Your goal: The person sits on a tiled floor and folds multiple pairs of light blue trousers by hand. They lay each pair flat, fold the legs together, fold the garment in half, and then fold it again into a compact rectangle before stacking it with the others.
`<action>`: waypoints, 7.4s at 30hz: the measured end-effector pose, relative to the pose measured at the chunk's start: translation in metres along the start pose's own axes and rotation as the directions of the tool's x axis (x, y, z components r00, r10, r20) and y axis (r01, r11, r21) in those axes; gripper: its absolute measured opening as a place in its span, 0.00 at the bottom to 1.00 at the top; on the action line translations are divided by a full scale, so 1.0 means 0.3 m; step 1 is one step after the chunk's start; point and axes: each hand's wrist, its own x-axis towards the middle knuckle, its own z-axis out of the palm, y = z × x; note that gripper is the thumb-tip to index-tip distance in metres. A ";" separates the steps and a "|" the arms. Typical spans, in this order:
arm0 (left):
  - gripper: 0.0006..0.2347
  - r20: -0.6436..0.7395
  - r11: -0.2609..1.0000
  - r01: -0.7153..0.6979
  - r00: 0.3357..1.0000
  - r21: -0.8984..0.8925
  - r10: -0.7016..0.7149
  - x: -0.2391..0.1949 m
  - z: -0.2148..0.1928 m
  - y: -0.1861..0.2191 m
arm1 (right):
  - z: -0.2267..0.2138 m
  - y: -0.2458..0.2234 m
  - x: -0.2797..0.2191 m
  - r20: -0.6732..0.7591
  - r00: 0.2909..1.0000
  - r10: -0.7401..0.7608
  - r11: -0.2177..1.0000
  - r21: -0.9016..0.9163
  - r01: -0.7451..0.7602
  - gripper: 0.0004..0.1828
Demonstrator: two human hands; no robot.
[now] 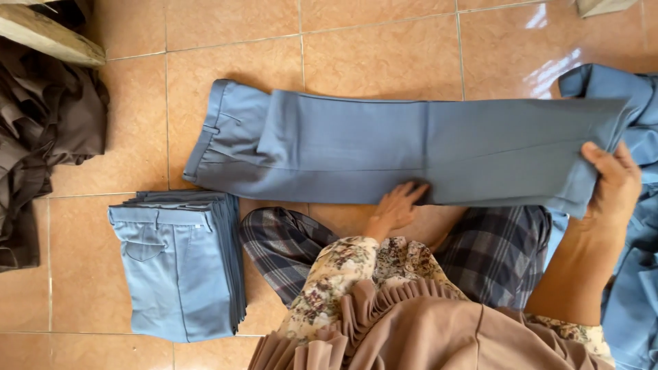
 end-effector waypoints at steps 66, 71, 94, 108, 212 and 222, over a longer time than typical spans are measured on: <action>0.18 -0.560 0.759 0.287 0.535 -0.585 -0.633 -0.105 0.066 -0.692 | 0.138 0.895 -0.232 0.573 0.795 0.198 0.179 -0.819 0.546 0.48; 0.38 -0.406 0.733 0.428 0.631 -0.529 -0.661 -0.147 0.007 -0.599 | 0.103 0.986 -0.255 0.665 0.708 0.238 -0.115 -0.705 0.700 0.56; 0.23 -0.332 -0.206 -0.724 0.525 -0.659 -0.784 -0.499 -0.298 -0.139 | 0.321 0.879 -0.430 0.732 0.611 0.303 0.666 -0.621 0.413 0.11; 0.23 -0.339 0.717 -0.072 0.911 -0.693 -0.236 0.009 -0.103 -0.299 | 0.136 0.906 -0.199 0.230 0.877 0.422 0.855 -0.424 -0.299 0.45; 0.25 -0.504 0.349 0.367 -0.561 -0.862 -0.656 -1.660 0.119 -0.736 | 1.419 1.052 -1.201 0.964 -0.053 -0.261 0.065 0.072 0.995 0.37; 0.29 -0.788 0.526 0.604 -0.330 -0.599 -0.519 -1.243 -0.123 -0.873 | 1.342 1.001 -1.117 0.988 -0.139 -0.062 -0.080 0.134 0.988 0.39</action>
